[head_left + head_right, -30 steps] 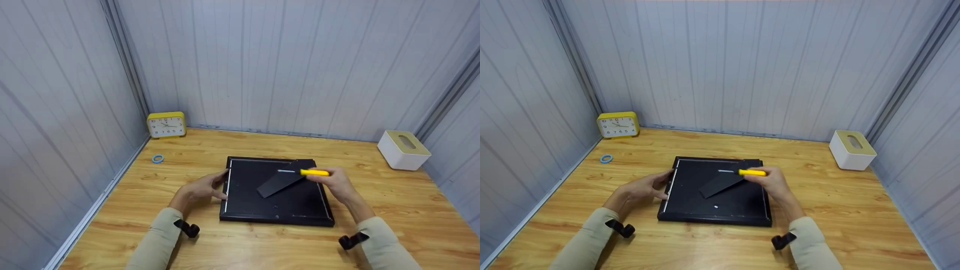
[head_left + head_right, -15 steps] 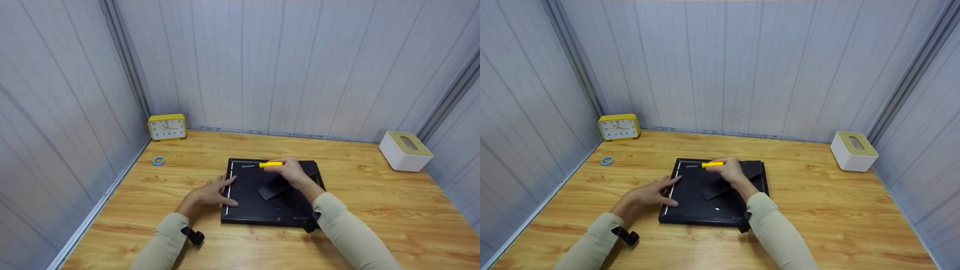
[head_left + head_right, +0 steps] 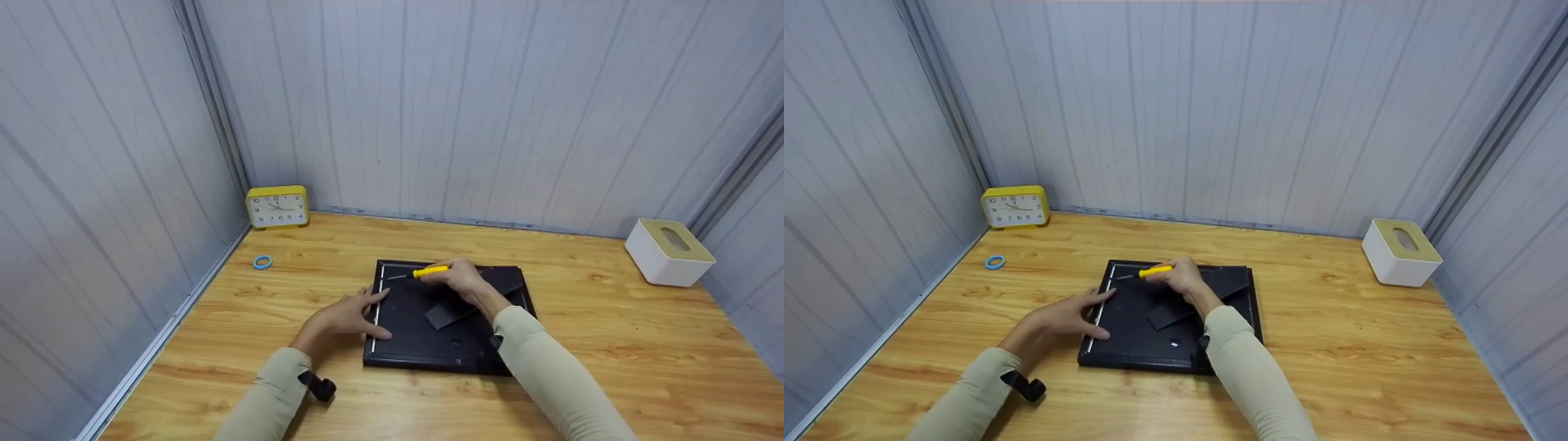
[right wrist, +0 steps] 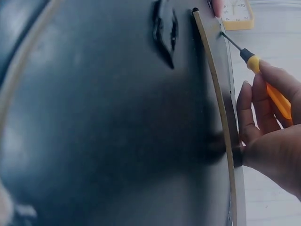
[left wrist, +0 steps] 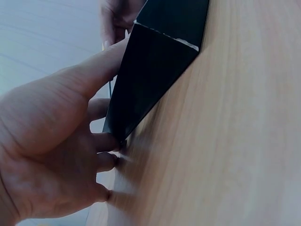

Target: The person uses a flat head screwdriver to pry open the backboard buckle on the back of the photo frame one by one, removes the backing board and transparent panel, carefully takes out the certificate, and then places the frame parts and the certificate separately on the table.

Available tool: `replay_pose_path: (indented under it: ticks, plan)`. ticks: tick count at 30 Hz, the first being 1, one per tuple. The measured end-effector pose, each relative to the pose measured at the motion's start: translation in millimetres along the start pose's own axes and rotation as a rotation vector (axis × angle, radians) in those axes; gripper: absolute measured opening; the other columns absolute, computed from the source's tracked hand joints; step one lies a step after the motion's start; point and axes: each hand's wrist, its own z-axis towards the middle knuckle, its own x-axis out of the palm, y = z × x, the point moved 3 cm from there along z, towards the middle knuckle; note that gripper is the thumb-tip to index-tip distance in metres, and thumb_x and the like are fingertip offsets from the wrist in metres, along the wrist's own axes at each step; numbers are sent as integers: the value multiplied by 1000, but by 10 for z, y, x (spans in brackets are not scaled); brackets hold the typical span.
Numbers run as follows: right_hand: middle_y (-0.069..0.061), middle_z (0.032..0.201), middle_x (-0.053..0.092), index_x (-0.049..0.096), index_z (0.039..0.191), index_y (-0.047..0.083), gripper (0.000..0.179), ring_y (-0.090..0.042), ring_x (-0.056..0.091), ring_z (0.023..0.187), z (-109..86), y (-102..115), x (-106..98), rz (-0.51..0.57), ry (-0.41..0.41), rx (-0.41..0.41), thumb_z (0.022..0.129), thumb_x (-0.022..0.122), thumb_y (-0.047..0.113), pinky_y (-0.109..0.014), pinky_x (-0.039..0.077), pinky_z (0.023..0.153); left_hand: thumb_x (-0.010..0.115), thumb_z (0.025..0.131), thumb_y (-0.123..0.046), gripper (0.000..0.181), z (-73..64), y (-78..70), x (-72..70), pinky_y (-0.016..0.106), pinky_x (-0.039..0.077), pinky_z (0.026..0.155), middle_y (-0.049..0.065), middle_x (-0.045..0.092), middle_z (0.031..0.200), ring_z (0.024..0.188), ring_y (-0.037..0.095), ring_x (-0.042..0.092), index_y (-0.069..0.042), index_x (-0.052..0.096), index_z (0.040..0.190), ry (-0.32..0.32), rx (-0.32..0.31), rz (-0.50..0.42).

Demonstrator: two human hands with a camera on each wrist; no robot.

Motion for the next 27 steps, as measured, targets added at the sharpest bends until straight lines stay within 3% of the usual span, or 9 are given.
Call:
replay_pose_path:
  ticks: [9,18,27]
  plan:
    - [-12,118,69,76,115,7,37,-22,66,94,8,55,67,-81,17,9,79,86,13,-38,55,85,81,76,-58,102,-28,9,-6,61,15,117,21,8,165,149,44,10,-28,29,159,-3,-1,-4]
    - [-13,111,71,76,114,4,37,-22,66,89,32,113,20,-82,37,-3,79,86,10,-36,56,80,82,75,-59,102,0,-30,-26,59,15,117,21,8,165,149,43,9,-30,30,158,-10,1,6]
    - [-15,116,70,76,113,2,36,-20,68,87,3,94,57,-76,18,-21,80,85,9,-37,57,82,83,75,-57,102,-5,-8,-10,59,20,116,22,10,164,148,47,11,-29,31,158,-9,-10,-21]
